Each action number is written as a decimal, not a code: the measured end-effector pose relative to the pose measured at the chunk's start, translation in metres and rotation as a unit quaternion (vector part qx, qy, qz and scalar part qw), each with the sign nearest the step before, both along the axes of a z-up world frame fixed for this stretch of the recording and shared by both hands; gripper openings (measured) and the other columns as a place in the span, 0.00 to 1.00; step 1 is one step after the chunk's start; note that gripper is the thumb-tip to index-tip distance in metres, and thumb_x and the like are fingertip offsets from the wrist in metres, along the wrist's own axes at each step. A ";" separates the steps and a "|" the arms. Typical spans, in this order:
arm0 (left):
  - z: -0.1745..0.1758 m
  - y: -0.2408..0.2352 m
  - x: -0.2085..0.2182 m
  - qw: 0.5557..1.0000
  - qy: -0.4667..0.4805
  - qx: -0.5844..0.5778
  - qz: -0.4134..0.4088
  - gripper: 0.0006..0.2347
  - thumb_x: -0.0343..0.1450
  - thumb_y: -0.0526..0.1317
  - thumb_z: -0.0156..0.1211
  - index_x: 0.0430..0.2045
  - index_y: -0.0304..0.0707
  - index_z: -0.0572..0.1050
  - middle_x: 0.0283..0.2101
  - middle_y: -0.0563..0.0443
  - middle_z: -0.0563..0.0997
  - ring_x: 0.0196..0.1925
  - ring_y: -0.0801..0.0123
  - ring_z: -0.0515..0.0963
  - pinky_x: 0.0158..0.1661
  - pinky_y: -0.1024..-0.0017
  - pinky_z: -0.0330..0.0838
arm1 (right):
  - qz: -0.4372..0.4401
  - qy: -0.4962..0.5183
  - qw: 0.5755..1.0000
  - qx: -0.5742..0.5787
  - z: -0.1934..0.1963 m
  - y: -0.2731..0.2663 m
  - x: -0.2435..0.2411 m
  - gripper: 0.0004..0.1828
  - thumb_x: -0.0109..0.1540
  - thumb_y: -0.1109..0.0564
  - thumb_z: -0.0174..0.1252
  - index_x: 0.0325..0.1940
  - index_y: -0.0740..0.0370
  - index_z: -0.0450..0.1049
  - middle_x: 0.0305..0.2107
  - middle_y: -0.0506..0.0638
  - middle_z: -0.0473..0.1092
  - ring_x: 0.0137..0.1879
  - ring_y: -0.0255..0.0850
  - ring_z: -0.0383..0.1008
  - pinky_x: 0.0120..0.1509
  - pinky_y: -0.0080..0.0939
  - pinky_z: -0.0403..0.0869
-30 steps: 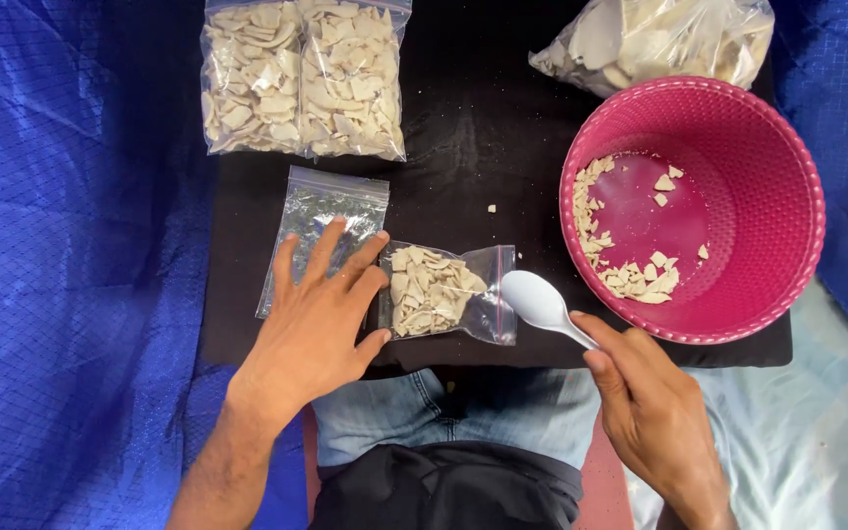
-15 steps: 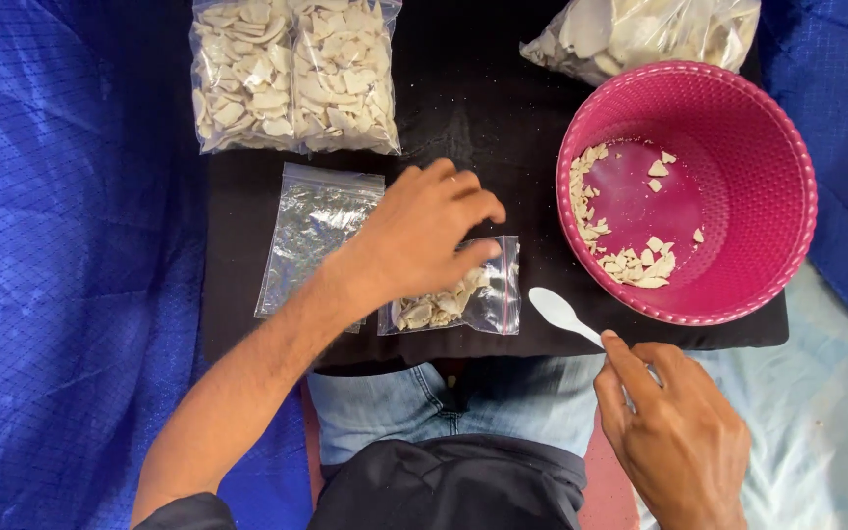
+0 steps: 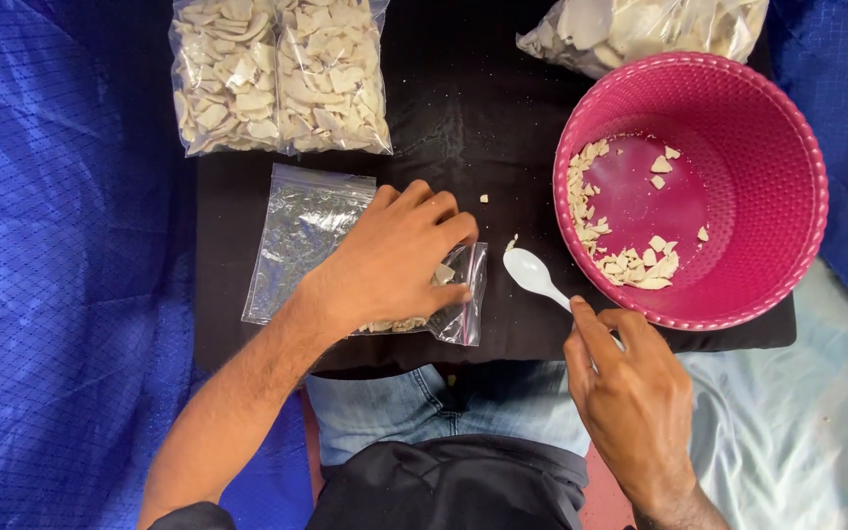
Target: Scooping small crackers from a pink bowl into small plastic bags using a white plastic spoon.
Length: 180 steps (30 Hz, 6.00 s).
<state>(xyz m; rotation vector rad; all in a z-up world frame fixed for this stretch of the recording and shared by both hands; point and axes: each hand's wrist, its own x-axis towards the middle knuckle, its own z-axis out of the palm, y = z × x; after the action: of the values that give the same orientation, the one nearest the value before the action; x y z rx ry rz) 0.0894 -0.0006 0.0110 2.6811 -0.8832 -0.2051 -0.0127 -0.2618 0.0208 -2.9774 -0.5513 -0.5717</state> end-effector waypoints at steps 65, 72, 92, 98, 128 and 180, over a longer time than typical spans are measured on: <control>-0.015 -0.002 -0.046 0.998 -0.062 -0.018 -0.017 0.69 0.43 0.68 0.87 0.76 0.52 0.42 0.70 0.40 0.65 0.73 0.44 0.61 0.64 0.41 0.54 | 0.027 0.033 0.996 0.082 0.015 -0.003 -0.017 0.13 0.65 0.64 0.65 0.54 0.56 0.82 0.38 0.46 0.73 0.29 0.34 0.69 0.36 0.36 0.71; -0.011 0.000 -0.051 0.978 -0.011 -0.203 0.034 0.57 0.55 0.46 0.84 0.75 0.49 0.42 0.64 0.47 0.71 0.65 0.54 0.70 0.67 0.43 0.53 | 0.125 0.042 0.987 0.093 0.029 0.025 -0.013 0.15 0.67 0.65 0.58 0.59 0.63 0.76 0.42 0.54 0.71 0.41 0.45 0.73 0.49 0.42 0.74; 0.008 -0.011 -0.054 0.997 -0.026 -0.051 0.043 0.54 0.54 0.56 0.83 0.75 0.55 0.49 0.73 0.45 0.60 0.74 0.47 0.57 0.67 0.33 0.42 | -0.001 0.008 0.998 0.064 0.022 -0.121 0.095 0.06 0.76 0.64 0.69 0.58 0.66 0.86 0.41 0.56 0.77 0.48 0.48 0.76 0.58 0.46 0.72; 0.002 -0.015 -0.051 0.998 -0.019 -0.009 0.067 0.53 0.56 0.56 0.79 0.75 0.52 0.48 0.63 0.47 0.71 0.71 0.51 0.63 0.66 0.36 0.48 | 0.015 -0.024 1.000 0.007 -0.004 -0.127 0.163 0.05 0.72 0.59 0.66 0.51 0.59 0.85 0.38 0.52 0.75 0.45 0.50 0.75 0.56 0.49 0.73; -0.019 -0.006 -0.057 0.948 -0.021 -0.285 0.141 0.51 0.57 0.47 0.83 0.73 0.47 0.51 0.62 0.55 0.78 0.65 0.60 0.74 0.72 0.37 0.46 | 0.175 0.060 0.981 0.065 0.092 -0.004 0.063 0.07 0.66 0.58 0.64 0.47 0.62 0.79 0.33 0.52 0.72 0.38 0.46 0.72 0.45 0.44 0.72; -0.022 -0.013 -0.056 0.935 -0.004 -0.335 0.117 0.50 0.58 0.45 0.83 0.73 0.47 0.50 0.62 0.53 0.77 0.67 0.59 0.73 0.75 0.35 0.40 | 0.100 0.006 0.992 0.078 0.097 -0.031 0.055 0.03 0.70 0.63 0.68 0.47 0.67 0.84 0.39 0.55 0.78 0.40 0.47 0.75 0.51 0.44 0.72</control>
<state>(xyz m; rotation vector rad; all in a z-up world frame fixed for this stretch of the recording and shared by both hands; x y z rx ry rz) 0.0338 -0.0133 -0.0111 2.1111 -0.4986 0.1436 0.0427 -0.2927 0.1175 -2.7355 -0.7556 -0.5521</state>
